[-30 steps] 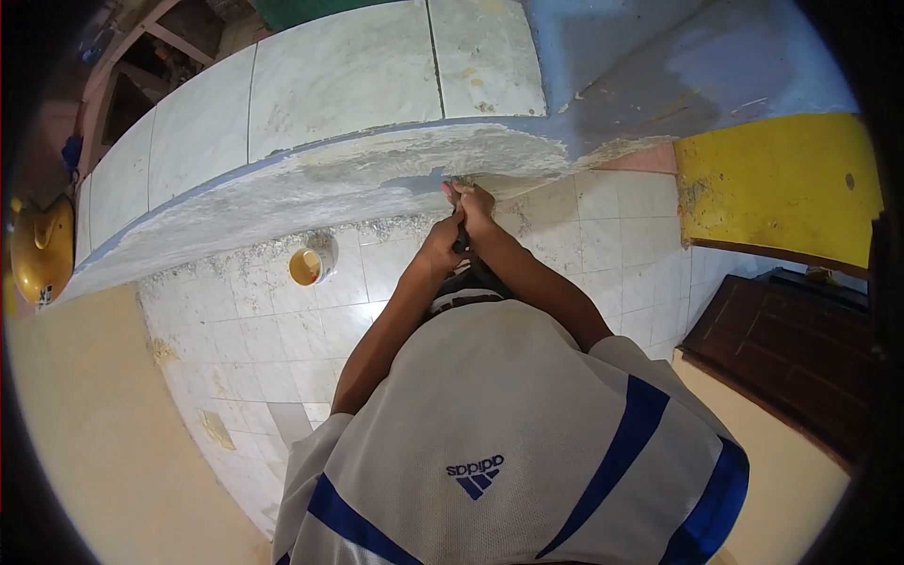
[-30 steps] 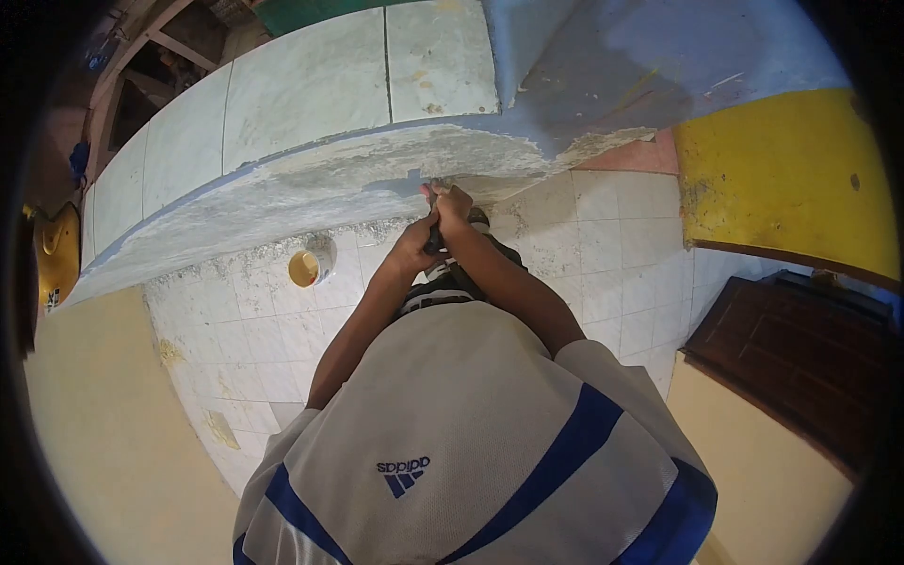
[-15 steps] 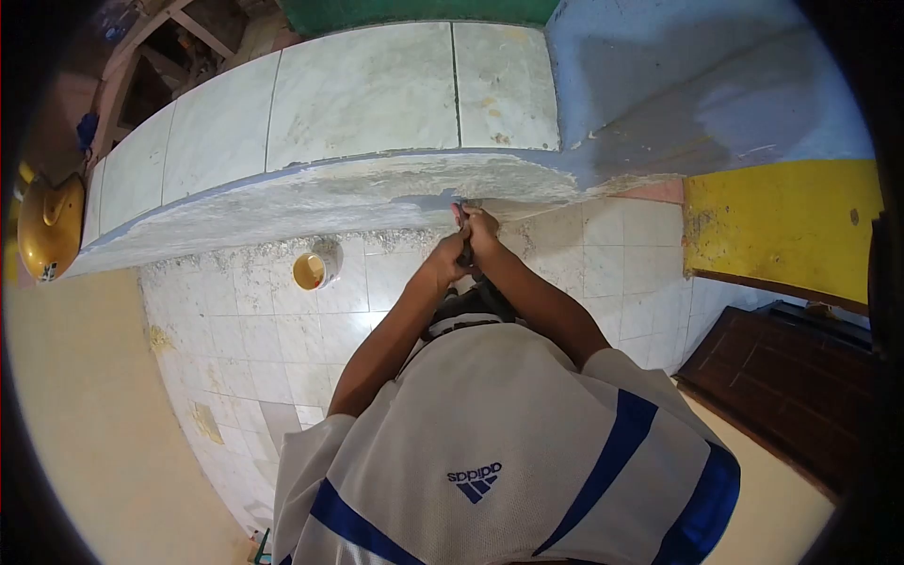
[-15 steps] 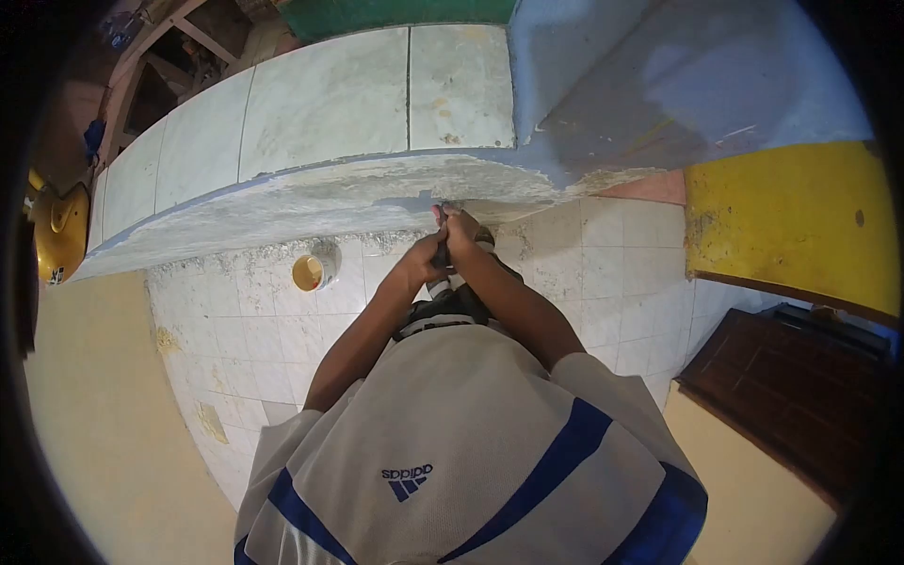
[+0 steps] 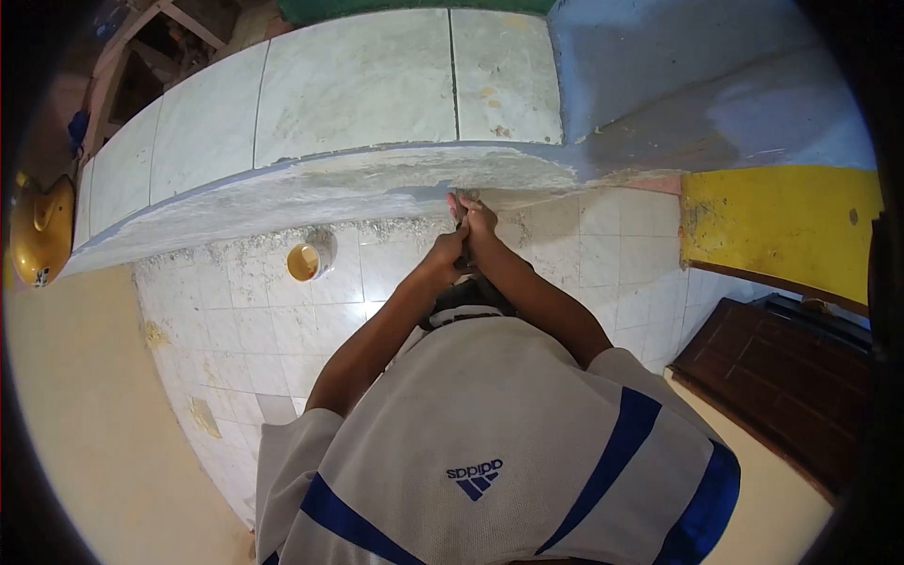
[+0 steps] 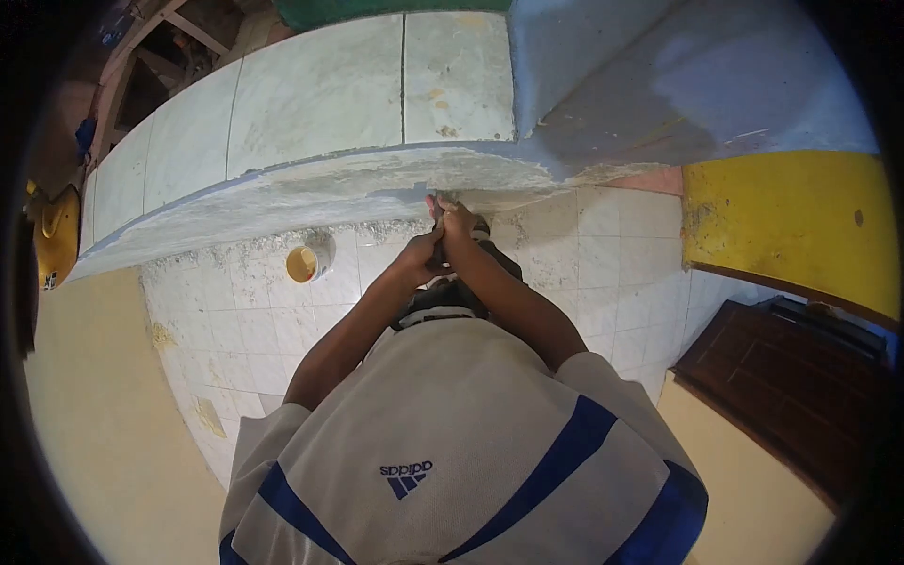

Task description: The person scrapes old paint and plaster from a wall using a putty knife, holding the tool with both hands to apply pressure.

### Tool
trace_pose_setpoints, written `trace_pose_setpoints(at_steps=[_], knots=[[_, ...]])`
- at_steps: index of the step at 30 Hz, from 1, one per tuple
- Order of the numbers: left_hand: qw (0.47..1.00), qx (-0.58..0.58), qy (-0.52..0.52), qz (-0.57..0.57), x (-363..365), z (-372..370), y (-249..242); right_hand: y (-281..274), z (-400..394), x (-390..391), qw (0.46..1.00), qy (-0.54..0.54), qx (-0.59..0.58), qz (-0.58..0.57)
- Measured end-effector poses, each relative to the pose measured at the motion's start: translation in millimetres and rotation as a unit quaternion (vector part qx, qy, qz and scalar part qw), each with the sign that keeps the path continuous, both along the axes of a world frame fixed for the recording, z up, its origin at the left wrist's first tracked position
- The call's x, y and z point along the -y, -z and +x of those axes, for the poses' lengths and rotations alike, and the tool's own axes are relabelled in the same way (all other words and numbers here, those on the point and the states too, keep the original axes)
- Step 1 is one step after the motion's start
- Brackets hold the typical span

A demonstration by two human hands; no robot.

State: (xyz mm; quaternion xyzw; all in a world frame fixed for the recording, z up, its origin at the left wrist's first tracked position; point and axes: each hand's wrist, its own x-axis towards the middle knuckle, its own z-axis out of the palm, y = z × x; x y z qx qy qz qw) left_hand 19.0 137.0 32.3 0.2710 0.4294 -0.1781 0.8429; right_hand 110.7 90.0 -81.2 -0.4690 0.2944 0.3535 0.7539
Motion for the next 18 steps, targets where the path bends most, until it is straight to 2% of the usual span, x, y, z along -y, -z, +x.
trace_pose_setpoints(at_steps=[2, 5, 6, 8, 9, 12, 13, 16, 17, 18], knots=[[1.000, 0.006, -0.012, -0.003, 4, -2, 7, -24, -3, 5, 0.999, 0.001, 0.034, 0.038], [1.000, 0.009, 0.011, -0.027, -12, 12, 70, 30, 1, 1, 0.999, 0.006, 0.015, -0.033], [0.999, 0.010, 0.013, -0.033, -12, 11, 74, 47, 1, 7, 1.000, -0.002, 0.017, -0.023], [0.999, 0.014, 0.015, -0.041, -15, 12, 71, 74, 10, 12, 1.000, -0.019, 0.024, 0.001], [0.998, 0.018, -0.038, -0.050, -4, 6, 27, 80, 17, 9, 0.999, -0.028, 0.027, 0.013], [0.998, 0.045, -0.031, -0.024, 15, -7, 46, -16, -2, 9, 0.996, 0.029, 0.058, 0.062], [0.999, -0.019, -0.012, 0.028, 9, 2, 20, -3, 0, 7, 0.999, 0.021, 0.033, 0.036], [0.997, -0.011, 0.024, -0.072, -21, 15, 91, 83, 12, 9, 0.990, -0.104, 0.019, -0.092], [0.998, -0.007, 0.007, -0.058, -17, 12, 90, 75, 14, 3, 0.995, -0.077, 0.012, -0.068], [0.999, -0.002, -0.016, -0.039, -10, 8, 66, 60, 9, 3, 0.998, -0.049, 0.005, -0.045]])
